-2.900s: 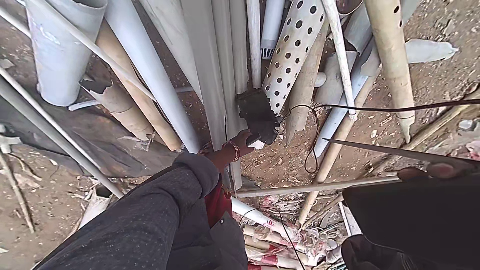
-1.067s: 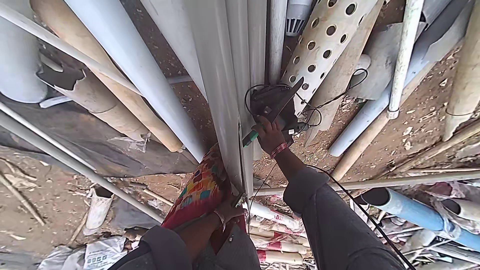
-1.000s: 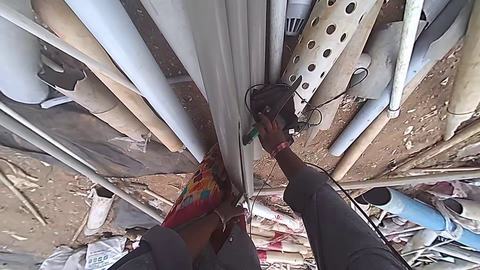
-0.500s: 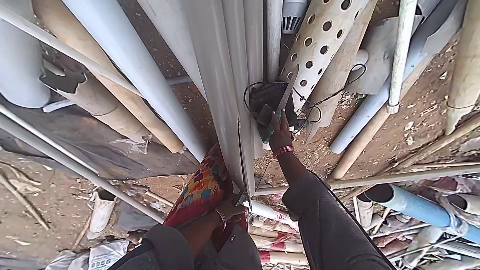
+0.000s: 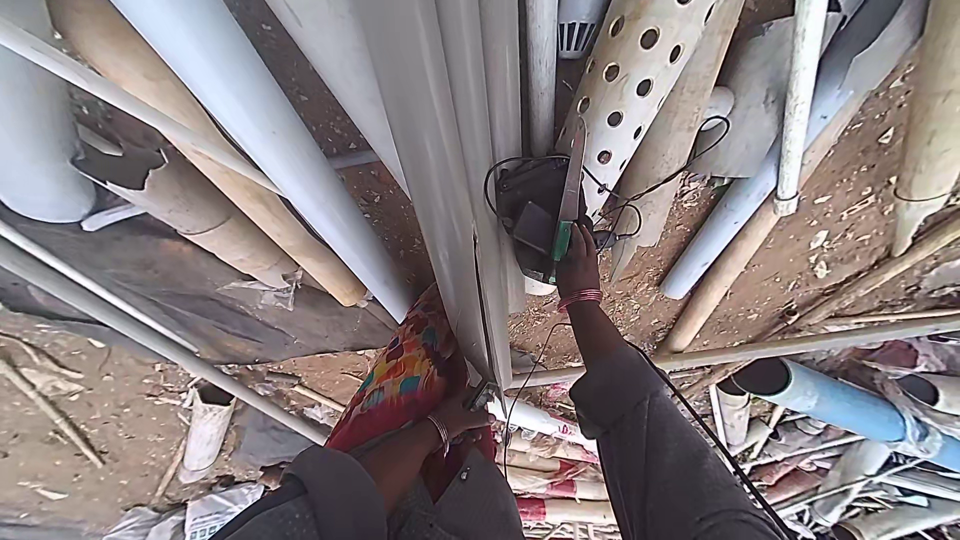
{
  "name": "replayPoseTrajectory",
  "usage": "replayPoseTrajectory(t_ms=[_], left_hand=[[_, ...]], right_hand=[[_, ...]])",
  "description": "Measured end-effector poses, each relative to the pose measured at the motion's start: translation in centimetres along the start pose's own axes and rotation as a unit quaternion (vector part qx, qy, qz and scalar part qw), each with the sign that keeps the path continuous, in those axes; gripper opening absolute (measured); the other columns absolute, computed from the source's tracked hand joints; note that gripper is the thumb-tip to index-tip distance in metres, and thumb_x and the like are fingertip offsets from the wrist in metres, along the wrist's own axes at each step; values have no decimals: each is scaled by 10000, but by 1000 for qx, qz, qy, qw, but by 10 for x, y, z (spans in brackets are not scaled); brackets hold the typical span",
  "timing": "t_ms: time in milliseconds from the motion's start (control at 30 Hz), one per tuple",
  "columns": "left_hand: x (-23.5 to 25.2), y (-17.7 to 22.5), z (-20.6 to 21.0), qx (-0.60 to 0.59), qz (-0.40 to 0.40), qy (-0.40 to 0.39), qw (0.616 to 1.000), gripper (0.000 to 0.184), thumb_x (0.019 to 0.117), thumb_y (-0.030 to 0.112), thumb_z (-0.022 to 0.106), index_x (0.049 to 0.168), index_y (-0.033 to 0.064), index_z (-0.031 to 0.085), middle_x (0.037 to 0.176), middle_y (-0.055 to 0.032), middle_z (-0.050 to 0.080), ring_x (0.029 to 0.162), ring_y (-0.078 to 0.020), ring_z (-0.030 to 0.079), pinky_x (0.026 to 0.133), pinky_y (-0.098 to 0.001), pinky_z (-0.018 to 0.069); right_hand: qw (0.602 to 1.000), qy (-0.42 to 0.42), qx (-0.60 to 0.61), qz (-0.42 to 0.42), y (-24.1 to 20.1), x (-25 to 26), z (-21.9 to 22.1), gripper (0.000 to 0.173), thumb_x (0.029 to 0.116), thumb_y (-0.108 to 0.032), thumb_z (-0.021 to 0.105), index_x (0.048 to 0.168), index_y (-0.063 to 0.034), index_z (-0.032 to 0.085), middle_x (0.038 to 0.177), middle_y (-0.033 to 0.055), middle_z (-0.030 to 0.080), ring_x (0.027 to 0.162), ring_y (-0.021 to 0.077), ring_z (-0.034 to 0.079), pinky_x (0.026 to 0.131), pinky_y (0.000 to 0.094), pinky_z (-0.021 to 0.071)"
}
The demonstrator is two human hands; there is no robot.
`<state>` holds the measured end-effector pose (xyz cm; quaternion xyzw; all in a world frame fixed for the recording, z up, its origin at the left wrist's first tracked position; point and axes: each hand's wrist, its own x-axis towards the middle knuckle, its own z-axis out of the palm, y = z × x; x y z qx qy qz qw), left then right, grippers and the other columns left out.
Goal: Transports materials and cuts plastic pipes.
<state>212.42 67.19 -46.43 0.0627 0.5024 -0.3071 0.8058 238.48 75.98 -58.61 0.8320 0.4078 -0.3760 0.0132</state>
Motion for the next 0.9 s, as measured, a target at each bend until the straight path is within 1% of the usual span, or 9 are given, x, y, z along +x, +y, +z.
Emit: replayPoseTrajectory(t_ms=[100,200,400,567,700,733,800,833,900], left_hand=[[2,-5,-2,2,14,-18,1000,523,980,138,673,1429,21,432,1096,-150,612,791,-161,638,756,-315,555],[1,-6,-3,12,14,-40,999,514,993,122,653,1444,36,422,1171,-162,591,833,-166,633,773,-319,551],[3,-14,-1,61,10,-53,997,521,1022,175,623,1471,36,398,1178,-189,588,848,-201,610,798,-361,528],[3,-24,4,115,25,-44,992,491,1030,203,614,1449,28,428,1143,-181,602,831,-203,607,785,-366,527],[-21,-29,12,176,48,-14,983,569,1042,242,596,1490,-22,364,1258,-248,580,982,-286,623,896,-427,510],[-45,-20,19,194,45,11,980,575,1052,219,571,1513,-42,345,1351,-276,550,1101,-325,610,988,-449,477],[-112,0,44,218,47,78,972,519,1065,120,521,1526,-37,343,1421,-289,513,1199,-354,582,1066,-443,427],[-138,-1,47,249,89,73,962,511,1069,75,492,1527,-72,320,1403,-336,505,1185,-387,586,1048,-450,435],[-139,-31,7,334,310,-43,889,525,1071,32,412,1424,-289,195,1223,-523,475,998,-468,650,821,-445,561]], right_hand=[[1000,-7,6,11,-1,-11,-4,497,1023,-13,535,1518,-18,486,1612,224,404,1409,432,491,1131,551,422],[999,-29,19,29,-6,-31,-11,500,1010,12,536,1507,-10,493,1591,245,418,1451,409,444,1177,523,380],[999,-35,38,-3,-23,-95,-27,495,987,-7,574,1469,74,497,1548,331,426,1446,442,441,1190,474,371],[997,15,76,13,-27,-152,-56,507,983,-13,569,1476,75,487,1558,307,433,1459,425,430,1187,495,359],[992,37,77,97,-6,-199,-102,490,1017,-37,565,1491,53,476,1578,291,417,1481,419,400,1203,521,326],[991,46,67,110,4,-212,-113,484,1017,-39,572,1485,52,488,1574,294,422,1472,436,409,1193,548,333],[987,66,38,139,26,-241,-136,455,1019,-44,583,1464,36,525,1565,300,432,1450,471,423,1158,606,344],[985,70,21,158,39,-257,-148,448,1023,-60,585,1461,19,537,1561,299,437,1443,479,430,1153,616,352],[978,86,1,191,66,-294,-167,444,1028,-91,598,1460,0,549,1548,314,443,1420,501,448,1133,635,369]])
